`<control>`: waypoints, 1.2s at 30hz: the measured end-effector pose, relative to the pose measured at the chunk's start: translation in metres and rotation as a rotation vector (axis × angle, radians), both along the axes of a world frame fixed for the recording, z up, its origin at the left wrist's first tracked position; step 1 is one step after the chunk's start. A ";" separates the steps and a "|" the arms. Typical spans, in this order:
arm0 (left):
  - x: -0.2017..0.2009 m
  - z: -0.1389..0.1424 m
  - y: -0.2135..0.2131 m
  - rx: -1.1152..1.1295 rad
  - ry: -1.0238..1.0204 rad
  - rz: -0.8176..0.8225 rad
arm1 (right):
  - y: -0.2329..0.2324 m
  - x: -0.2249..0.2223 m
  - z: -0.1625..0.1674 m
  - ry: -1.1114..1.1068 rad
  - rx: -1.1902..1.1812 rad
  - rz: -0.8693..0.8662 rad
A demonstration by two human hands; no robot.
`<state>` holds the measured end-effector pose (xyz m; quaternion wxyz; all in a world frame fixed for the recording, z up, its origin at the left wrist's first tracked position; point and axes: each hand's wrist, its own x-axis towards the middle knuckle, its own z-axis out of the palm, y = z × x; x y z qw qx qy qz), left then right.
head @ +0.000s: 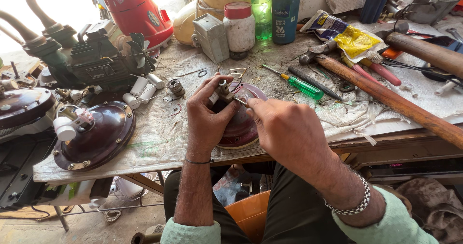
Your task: The person uses a screwdriver to adjust internal components of a small electrical device mounted on a red base. They then use tweezers to manipulate a wire or small part within the device.
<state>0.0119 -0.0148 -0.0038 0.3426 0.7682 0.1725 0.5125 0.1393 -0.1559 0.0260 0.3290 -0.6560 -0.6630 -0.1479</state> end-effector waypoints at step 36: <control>-0.006 -0.006 0.001 0.158 0.055 0.042 | -0.014 0.021 0.018 0.199 -0.202 0.052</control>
